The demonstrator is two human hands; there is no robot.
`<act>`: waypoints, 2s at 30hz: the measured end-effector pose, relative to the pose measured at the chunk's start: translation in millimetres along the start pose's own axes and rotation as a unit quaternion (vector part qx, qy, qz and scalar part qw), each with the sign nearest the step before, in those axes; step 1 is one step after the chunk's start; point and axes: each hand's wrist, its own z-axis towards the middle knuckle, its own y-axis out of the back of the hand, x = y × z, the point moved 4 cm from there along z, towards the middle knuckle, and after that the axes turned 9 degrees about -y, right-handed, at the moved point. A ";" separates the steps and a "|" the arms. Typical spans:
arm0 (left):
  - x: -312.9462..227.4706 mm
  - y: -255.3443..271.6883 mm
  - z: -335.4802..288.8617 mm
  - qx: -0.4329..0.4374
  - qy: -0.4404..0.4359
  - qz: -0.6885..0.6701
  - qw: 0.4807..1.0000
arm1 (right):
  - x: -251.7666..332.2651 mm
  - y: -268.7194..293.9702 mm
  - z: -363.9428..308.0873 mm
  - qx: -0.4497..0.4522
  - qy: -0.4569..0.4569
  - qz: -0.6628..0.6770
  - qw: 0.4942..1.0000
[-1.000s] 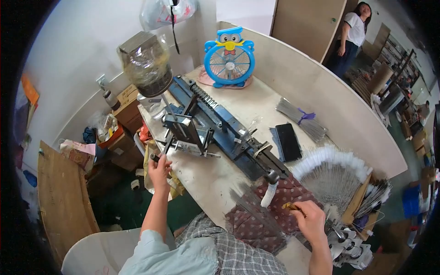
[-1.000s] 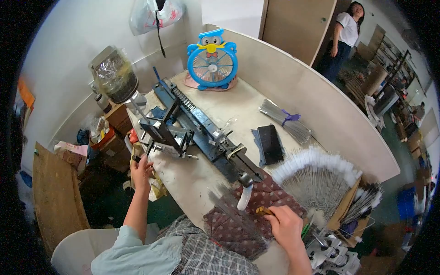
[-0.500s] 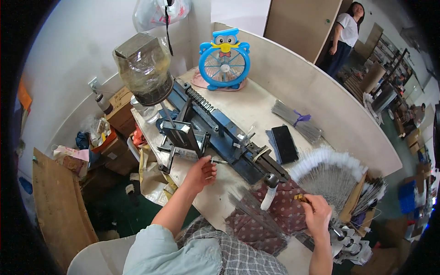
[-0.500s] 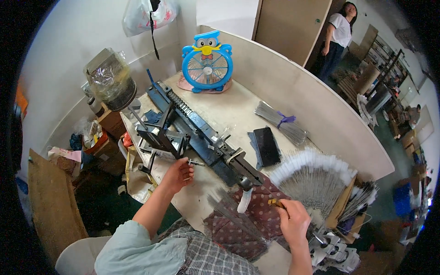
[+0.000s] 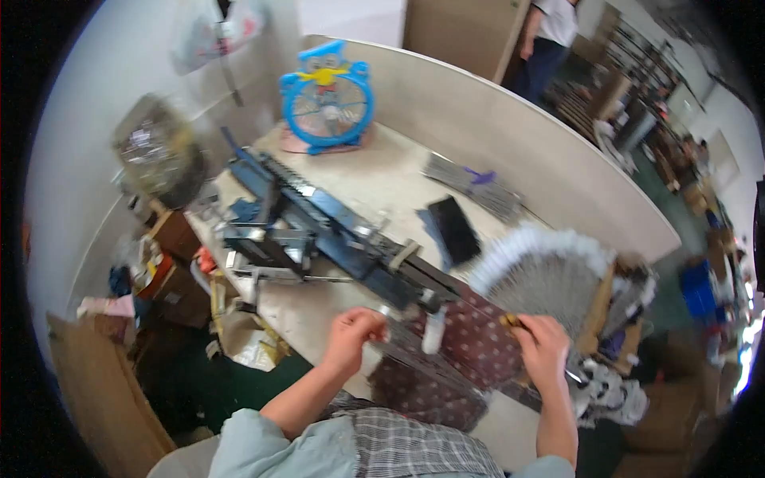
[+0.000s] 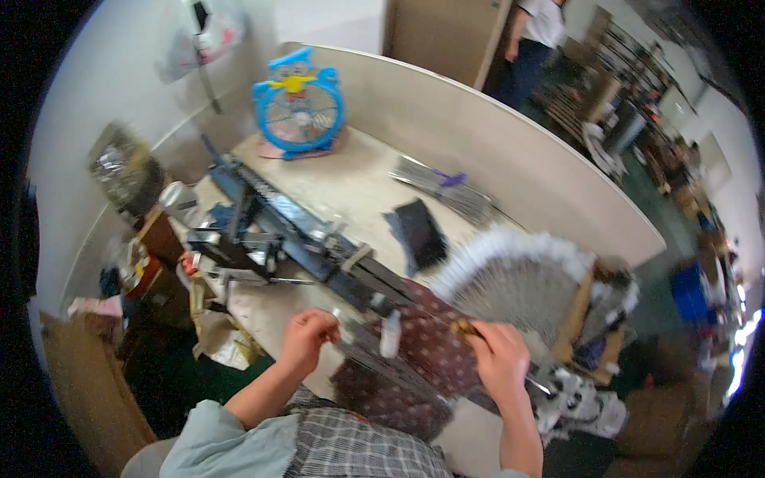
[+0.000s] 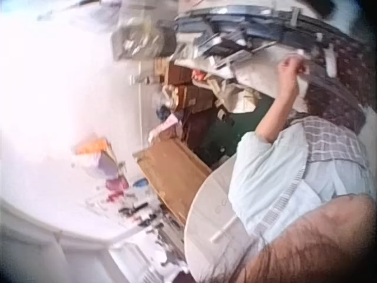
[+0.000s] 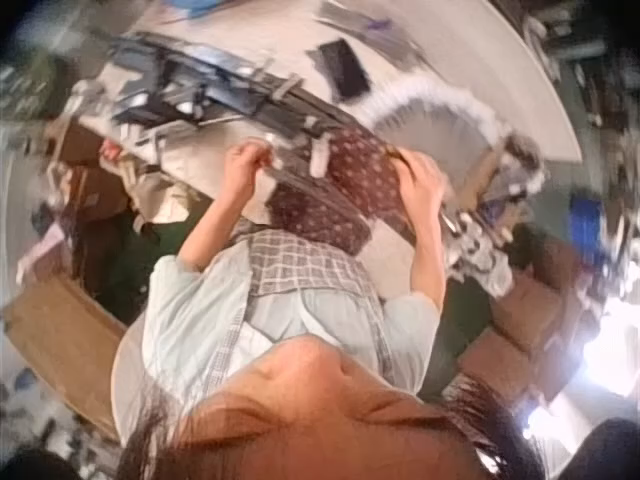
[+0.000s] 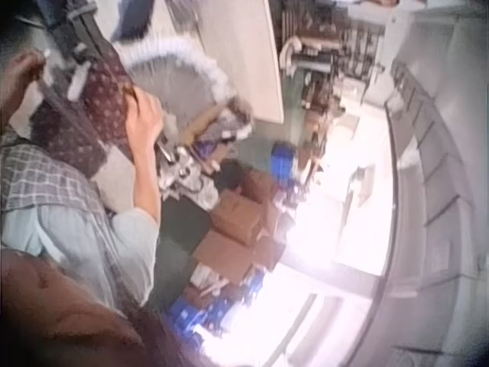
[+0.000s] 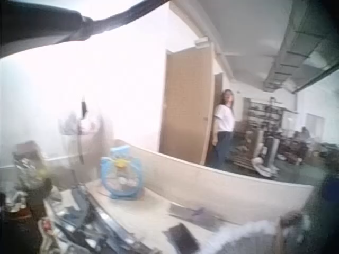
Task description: Manually assemble and secure components using a bench-mounted fixture and small tools.
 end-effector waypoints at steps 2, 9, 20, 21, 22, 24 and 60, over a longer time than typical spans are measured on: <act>5.0 -58.7 -15.7 0.080 0.043 0.005 0.996 | -5.4 -2.9 3.5 0.045 -0.039 0.049 0.997; 44.0 -142.1 -0.9 0.189 0.046 0.024 0.981 | -24.5 -1.7 -1.8 0.157 -0.133 0.129 0.970; 37.1 -135.3 -4.6 0.077 0.023 0.030 0.996 | -16.3 3.3 2.1 0.114 0.018 0.108 0.987; 32.2 -132.5 -3.8 0.055 0.034 0.006 0.998 | -7.7 3.5 9.7 0.054 0.042 0.069 0.995; 26.4 -128.7 -5.2 0.032 0.045 -0.018 0.998 | 3.4 1.9 15.2 -0.006 0.067 0.031 0.997; 25.3 -130.6 -4.0 0.028 0.054 -0.016 0.998 | 10.8 -16.7 27.2 -0.005 0.074 -0.012 0.997; 33.1 -136.4 0.1 0.004 0.037 -0.151 0.988 | 23.4 -31.2 3.9 -0.085 0.104 -0.068 0.989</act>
